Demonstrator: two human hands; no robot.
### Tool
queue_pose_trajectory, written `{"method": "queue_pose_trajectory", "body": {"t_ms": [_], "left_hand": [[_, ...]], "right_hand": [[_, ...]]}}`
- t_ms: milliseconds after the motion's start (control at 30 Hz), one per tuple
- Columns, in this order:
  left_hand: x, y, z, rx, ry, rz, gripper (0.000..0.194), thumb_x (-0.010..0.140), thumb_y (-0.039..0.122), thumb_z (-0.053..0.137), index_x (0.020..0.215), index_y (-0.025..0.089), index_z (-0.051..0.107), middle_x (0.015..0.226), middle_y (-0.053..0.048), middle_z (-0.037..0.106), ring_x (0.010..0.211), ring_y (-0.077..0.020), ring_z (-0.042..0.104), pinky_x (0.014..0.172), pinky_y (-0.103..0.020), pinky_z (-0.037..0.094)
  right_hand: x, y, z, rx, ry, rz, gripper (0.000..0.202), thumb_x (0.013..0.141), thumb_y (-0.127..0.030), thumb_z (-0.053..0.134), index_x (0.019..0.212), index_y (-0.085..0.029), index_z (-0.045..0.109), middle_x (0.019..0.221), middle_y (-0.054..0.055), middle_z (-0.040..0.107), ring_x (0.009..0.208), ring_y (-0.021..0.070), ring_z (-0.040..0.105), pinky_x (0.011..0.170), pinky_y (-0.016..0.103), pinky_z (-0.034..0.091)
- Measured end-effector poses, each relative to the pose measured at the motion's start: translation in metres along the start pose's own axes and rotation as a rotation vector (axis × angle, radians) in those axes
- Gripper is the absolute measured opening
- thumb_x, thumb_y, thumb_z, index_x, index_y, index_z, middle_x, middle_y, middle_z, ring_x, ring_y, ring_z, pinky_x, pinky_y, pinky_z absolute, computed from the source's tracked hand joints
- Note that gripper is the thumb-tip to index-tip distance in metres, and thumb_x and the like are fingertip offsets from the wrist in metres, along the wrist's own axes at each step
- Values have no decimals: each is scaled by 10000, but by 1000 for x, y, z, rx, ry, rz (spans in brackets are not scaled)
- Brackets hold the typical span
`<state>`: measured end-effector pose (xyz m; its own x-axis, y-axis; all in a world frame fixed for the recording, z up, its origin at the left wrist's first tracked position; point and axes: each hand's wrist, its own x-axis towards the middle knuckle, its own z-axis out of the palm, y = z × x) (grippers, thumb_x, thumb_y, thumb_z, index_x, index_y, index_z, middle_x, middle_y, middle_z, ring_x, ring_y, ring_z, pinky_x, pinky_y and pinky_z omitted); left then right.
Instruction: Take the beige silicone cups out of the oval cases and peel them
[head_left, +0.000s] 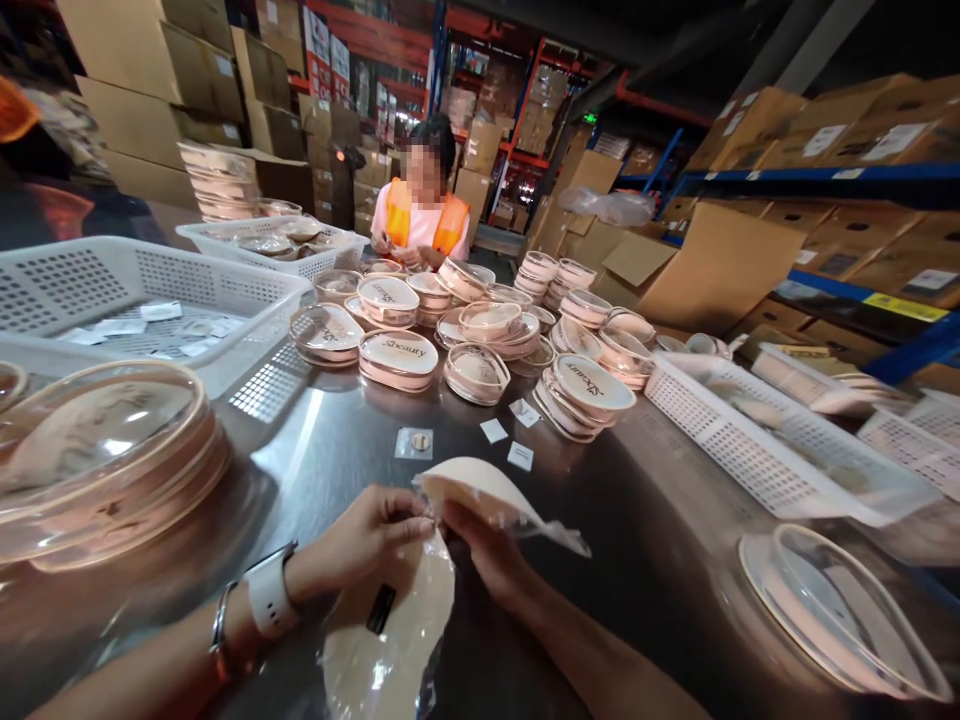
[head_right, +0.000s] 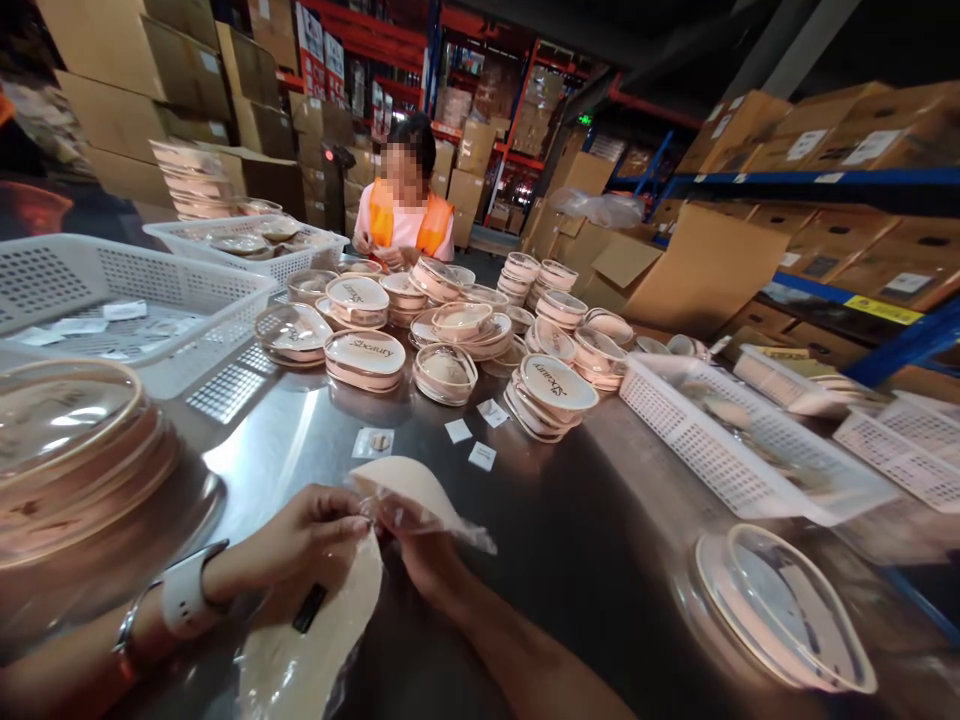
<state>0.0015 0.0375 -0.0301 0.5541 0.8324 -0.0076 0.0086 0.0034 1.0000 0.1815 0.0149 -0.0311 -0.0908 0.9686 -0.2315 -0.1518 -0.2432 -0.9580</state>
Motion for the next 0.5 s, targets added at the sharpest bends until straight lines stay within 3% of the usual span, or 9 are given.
{"method": "queue_pose_trajectory", "body": {"t_ms": [67, 167, 333, 500], "left_hand": [[0, -1, -1, -37, 21, -42, 311, 787, 423, 662, 782, 118, 721, 747, -60, 700, 679, -156, 580, 658, -246, 431], [-1, 0, 1, -111, 39, -115, 349, 761, 452, 684, 775, 106, 722, 717, -61, 695, 629, -141, 561, 623, -243, 418], [0, 3, 3, -98, 105, -100, 381, 742, 489, 695, 669, 120, 636, 573, 7, 571, 523, -89, 439, 497, -202, 318], [0, -5, 4, -34, 116, -57, 409, 772, 516, 652, 646, 145, 536, 573, 27, 510, 521, -79, 389, 468, -186, 285]], "right_hand": [[0, -3, 6, -17, -43, -12, 376, 685, -525, 749, 690, -156, 678, 679, -12, 614, 692, 151, 536, 711, 285, 437], [-2, -7, 9, -47, -55, -34, 389, 706, -535, 705, 573, -178, 630, 622, -21, 567, 665, 141, 494, 721, 277, 411], [-4, -12, 11, 12, -18, 5, 389, 650, -543, 731, 562, -188, 598, 576, -34, 530, 600, 129, 451, 638, 275, 398], [-4, -15, 17, 31, -19, 12, 394, 589, -527, 765, 552, -191, 564, 530, -54, 491, 520, 98, 398, 506, 240, 326]]}}
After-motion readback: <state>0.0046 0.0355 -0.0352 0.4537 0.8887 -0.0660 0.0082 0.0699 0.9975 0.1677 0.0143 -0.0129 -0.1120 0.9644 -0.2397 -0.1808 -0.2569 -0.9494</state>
